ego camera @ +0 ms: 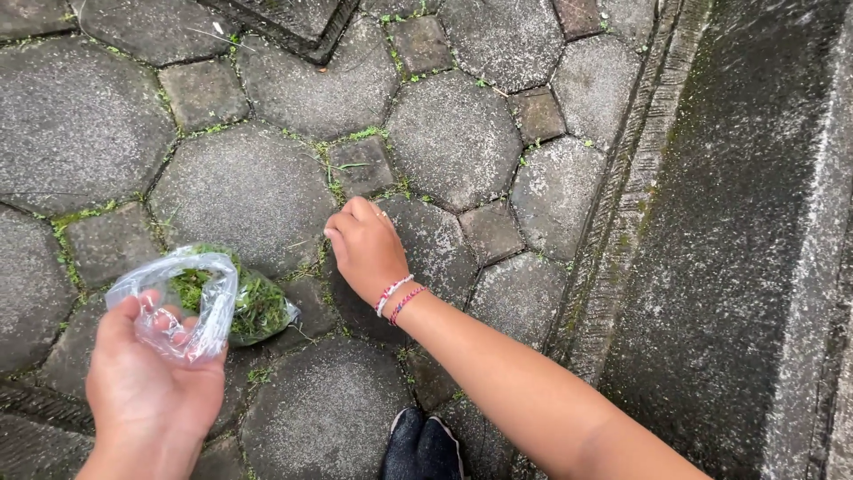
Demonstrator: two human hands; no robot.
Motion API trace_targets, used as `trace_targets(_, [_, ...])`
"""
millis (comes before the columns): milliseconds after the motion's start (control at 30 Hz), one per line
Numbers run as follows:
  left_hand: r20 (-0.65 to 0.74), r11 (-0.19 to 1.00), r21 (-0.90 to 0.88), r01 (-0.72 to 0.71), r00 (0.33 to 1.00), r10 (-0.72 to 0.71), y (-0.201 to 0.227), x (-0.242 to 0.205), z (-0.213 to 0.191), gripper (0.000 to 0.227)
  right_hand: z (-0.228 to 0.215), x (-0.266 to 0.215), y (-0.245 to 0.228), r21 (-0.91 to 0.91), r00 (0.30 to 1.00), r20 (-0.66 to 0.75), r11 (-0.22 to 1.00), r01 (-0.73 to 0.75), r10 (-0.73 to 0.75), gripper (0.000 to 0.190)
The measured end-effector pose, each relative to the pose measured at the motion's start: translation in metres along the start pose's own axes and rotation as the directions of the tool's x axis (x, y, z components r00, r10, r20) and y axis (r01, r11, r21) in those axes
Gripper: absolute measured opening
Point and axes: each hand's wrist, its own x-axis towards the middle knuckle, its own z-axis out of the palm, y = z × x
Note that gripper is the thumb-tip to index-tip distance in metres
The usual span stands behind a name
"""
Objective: Picking small weeds and moss from the gaps between hexagonal paving stones and collecting them in a plastic bag.
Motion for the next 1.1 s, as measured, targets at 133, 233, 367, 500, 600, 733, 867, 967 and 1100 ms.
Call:
trace_targets(133, [-0.011, 1.000, -0.008, 0.002, 1.000, -0.002, 0.000, 0.002, -0.001, 0.004, 0.005, -0.015, 0.003, 0.006, 1.000, 0.001, 1.000, 0.015, -0.015, 0.014])
trace_targets(233, [-0.018, 1.000, -0.017, 0.007, 1.000, -0.007, -0.004, 0.009, -0.006, 0.005, 0.003, -0.018, -0.004, 0.007, 1.000, 0.003, 1.000, 0.027, -0.027, 0.014])
trace_targets(367, [-0.033, 1.000, -0.031, 0.003, 0.999, -0.004, -0.004, 0.006, -0.003, 0.005, 0.001, -0.019, -0.010, 0.016, 0.999, 0.008, 0.999, 0.050, -0.050, 0.013])
trace_targets(500, [-0.053, 0.999, -0.046, -0.005, 0.999, 0.002, 0.000, -0.003, 0.002, 0.005, 0.007, -0.021, -0.011, 0.033, 0.997, 0.015, 0.997, 0.074, -0.074, 0.013])
trace_targets(600, [-0.066, 0.999, -0.054, -0.005, 0.998, 0.002, -0.002, -0.002, 0.001, 0.005, 0.014, -0.020, -0.011, 0.041, 0.996, 0.018, 0.995, 0.086, -0.087, 0.013])
trace_targets(733, [-0.075, 0.998, -0.060, -0.005, 0.997, 0.000, 0.000, -0.009, 0.004, 0.005, 0.015, -0.017, -0.015, 0.049, 0.995, 0.016, 0.994, 0.100, -0.101, 0.013])
trace_targets(867, [-0.074, 0.998, -0.061, 0.001, 0.997, -0.005, 0.003, -0.013, 0.006, 0.005, 0.018, -0.015, -0.014, 0.047, 0.994, 0.005, 0.993, 0.112, -0.112, 0.012])
trace_targets(967, [-0.072, 0.998, -0.060, 0.006, 0.997, -0.010, 0.003, -0.014, 0.007, 0.006, 0.019, -0.014, -0.011, 0.045, 0.993, -0.005, 0.992, 0.119, -0.119, 0.012])
trace_targets(1100, [-0.068, 0.998, -0.061, 0.012, 0.998, -0.016, 0.000, -0.009, 0.002, 0.006, 0.015, -0.011, -0.007, 0.041, 0.991, -0.017, 0.991, 0.130, -0.129, 0.012])
